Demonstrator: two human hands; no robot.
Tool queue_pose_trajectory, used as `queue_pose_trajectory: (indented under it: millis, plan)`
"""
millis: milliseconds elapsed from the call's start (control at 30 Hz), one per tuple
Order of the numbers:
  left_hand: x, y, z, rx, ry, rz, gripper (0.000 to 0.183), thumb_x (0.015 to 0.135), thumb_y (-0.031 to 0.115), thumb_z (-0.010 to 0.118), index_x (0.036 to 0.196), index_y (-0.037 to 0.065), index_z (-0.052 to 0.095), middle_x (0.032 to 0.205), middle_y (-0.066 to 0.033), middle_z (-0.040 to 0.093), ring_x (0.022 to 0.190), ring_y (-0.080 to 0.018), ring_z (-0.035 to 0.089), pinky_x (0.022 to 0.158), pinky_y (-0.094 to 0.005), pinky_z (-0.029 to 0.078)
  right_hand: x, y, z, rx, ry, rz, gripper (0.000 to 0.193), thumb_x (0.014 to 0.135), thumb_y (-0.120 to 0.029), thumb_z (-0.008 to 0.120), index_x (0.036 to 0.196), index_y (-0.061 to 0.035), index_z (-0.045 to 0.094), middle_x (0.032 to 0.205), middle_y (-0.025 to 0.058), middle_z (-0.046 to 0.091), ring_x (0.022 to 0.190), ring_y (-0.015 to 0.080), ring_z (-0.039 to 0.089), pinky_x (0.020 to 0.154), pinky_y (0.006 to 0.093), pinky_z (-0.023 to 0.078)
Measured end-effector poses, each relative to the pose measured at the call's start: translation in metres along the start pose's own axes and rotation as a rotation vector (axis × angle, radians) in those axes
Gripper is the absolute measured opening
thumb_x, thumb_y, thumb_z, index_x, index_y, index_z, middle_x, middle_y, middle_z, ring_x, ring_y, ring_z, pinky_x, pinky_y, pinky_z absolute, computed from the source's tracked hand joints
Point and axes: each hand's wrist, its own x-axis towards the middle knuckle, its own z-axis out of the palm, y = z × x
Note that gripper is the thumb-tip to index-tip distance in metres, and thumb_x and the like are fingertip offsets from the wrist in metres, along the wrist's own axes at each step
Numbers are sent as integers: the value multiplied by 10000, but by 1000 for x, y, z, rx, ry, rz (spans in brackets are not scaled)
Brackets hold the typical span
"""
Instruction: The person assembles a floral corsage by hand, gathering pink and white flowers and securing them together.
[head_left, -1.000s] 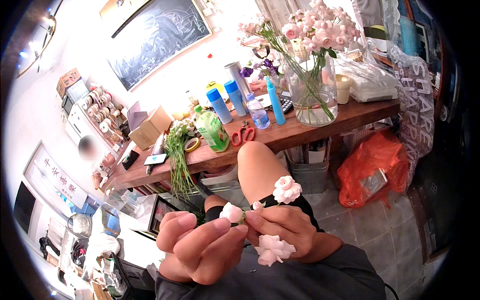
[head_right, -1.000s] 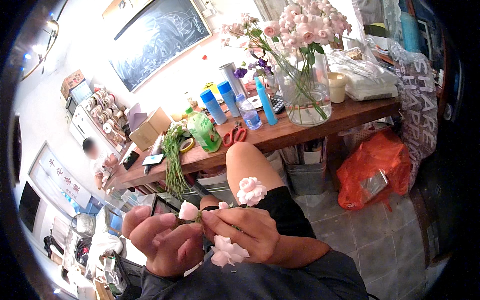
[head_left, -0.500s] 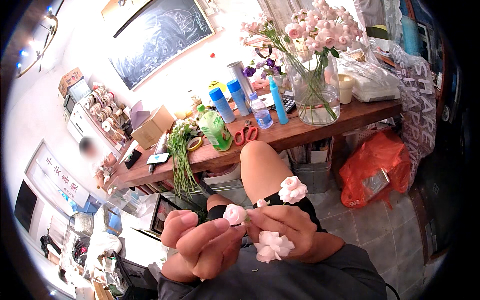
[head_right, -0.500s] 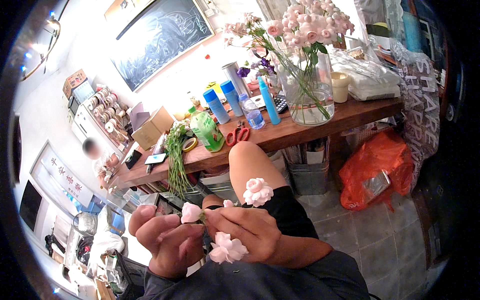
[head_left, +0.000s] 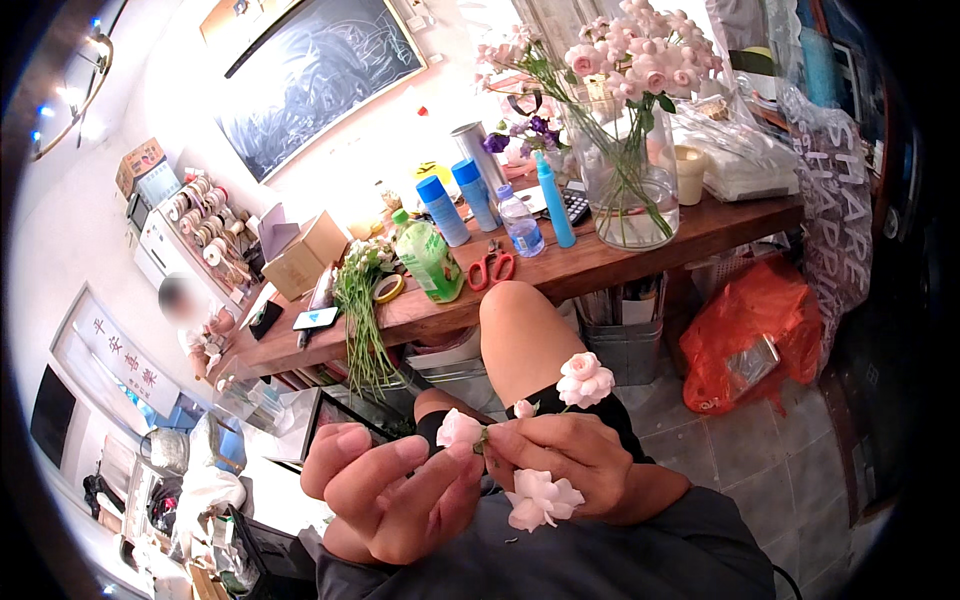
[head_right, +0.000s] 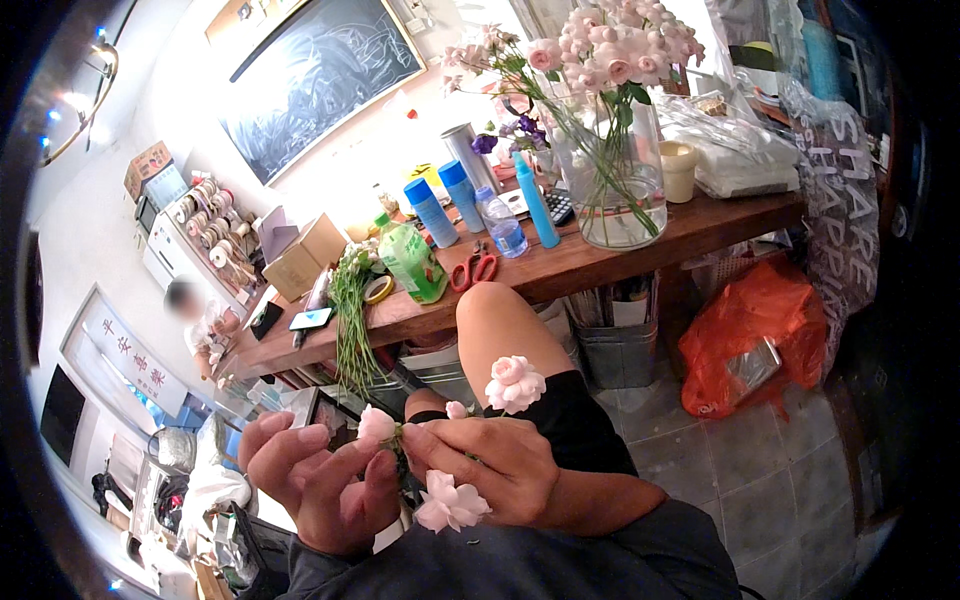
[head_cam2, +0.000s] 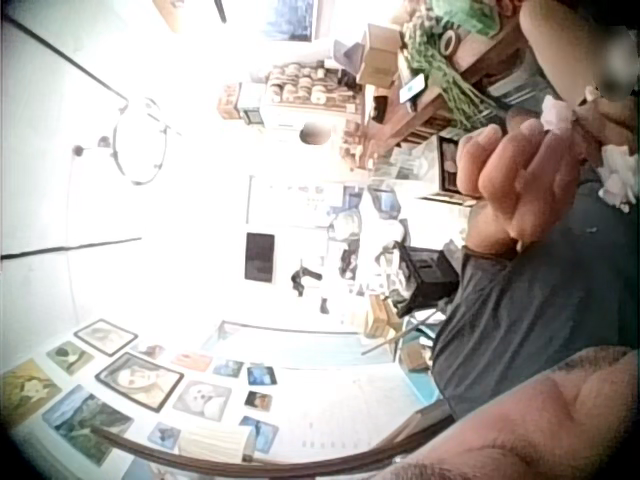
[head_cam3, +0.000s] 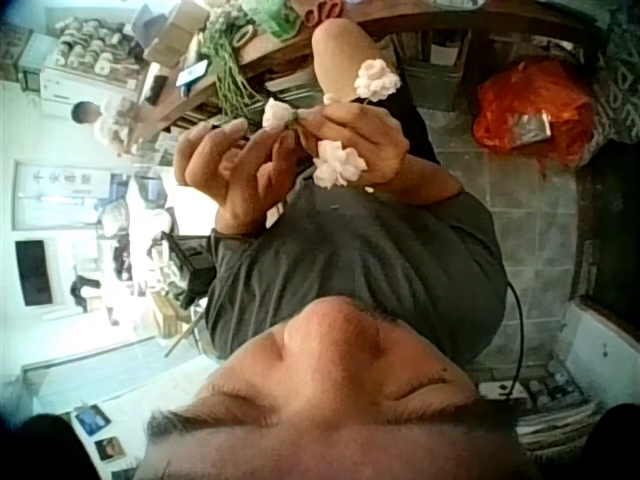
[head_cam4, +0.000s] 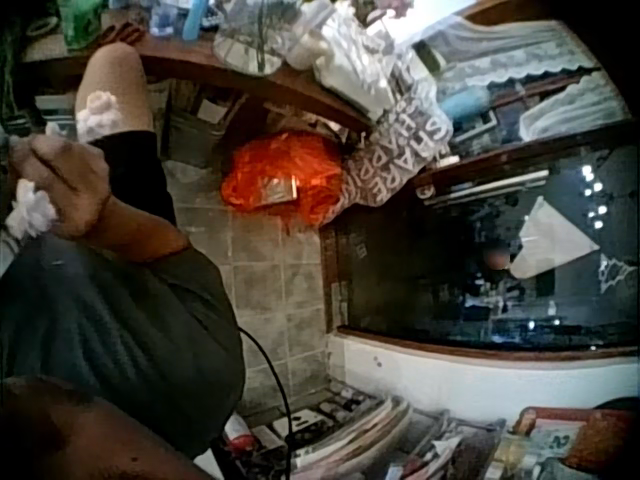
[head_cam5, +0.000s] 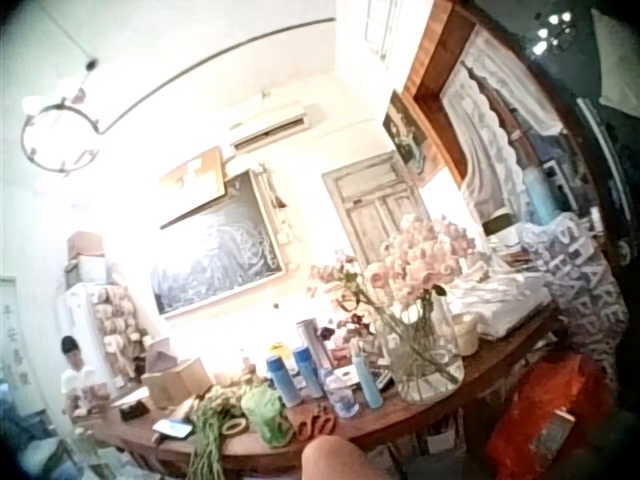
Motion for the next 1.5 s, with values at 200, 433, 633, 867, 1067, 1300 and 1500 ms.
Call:
queue_pose_trajectory:
  millis: [200,433,633,867,1067,1300,1500]
  plan:
    - [-4,-1,1,9,6,20,183,786,172,872,929,248,784,1162,22,572,1262,-279,437,1009,-411,427,-2,2,5,23,42,-21,394,791,-67,862,1158,40,767,1025,103,740,835,189,728,686,308,600]
    - [-2,-2,9,76,58,83,150,828,202,826,945,265,755,1115,40,574,1190,-260,453,897,-393,461,-3,4,6,-22,34,-48,382,799,-74,850,1154,40,768,1023,106,741,824,191,726,669,300,591]
    - [-3,0,14,97,92,122,222,855,192,807,1010,264,666,1139,49,592,1169,-257,458,886,-391,464,-1,4,6,-21,46,-53,368,816,-98,840,1150,39,769,1016,110,741,812,193,733,665,298,598]
    - [-13,-2,17,24,101,100,287,803,223,845,1008,272,650,1156,34,614,1144,-255,479,858,-406,478,4,0,-1,-91,44,-7,300,815,-60,869,1088,17,772,990,105,754,792,190,751,665,290,618]
    - [-12,-10,10,-440,217,-2,345,644,287,915,934,253,731,1064,26,613,991,-232,518,752,-374,469,-4,2,8,182,105,191,169,881,-44,830,1033,-31,756,967,114,770,772,200,769,712,322,640]
    - [4,-3,9,-450,174,70,473,591,308,975,949,307,666,1091,47,555,960,-207,504,731,-363,449,-17,1,9,407,104,229,149,984,-142,750,1081,-44,691,915,155,779,783,248,794,747,359,651]
    - [1,6,15,-374,293,47,395,649,332,941,977,371,724,1053,113,544,1038,-167,476,788,-358,415,-11,-7,-14,389,-160,288,224,953,-152,787,1132,-67,683,1020,144,781,900,262,800,815,384,660]
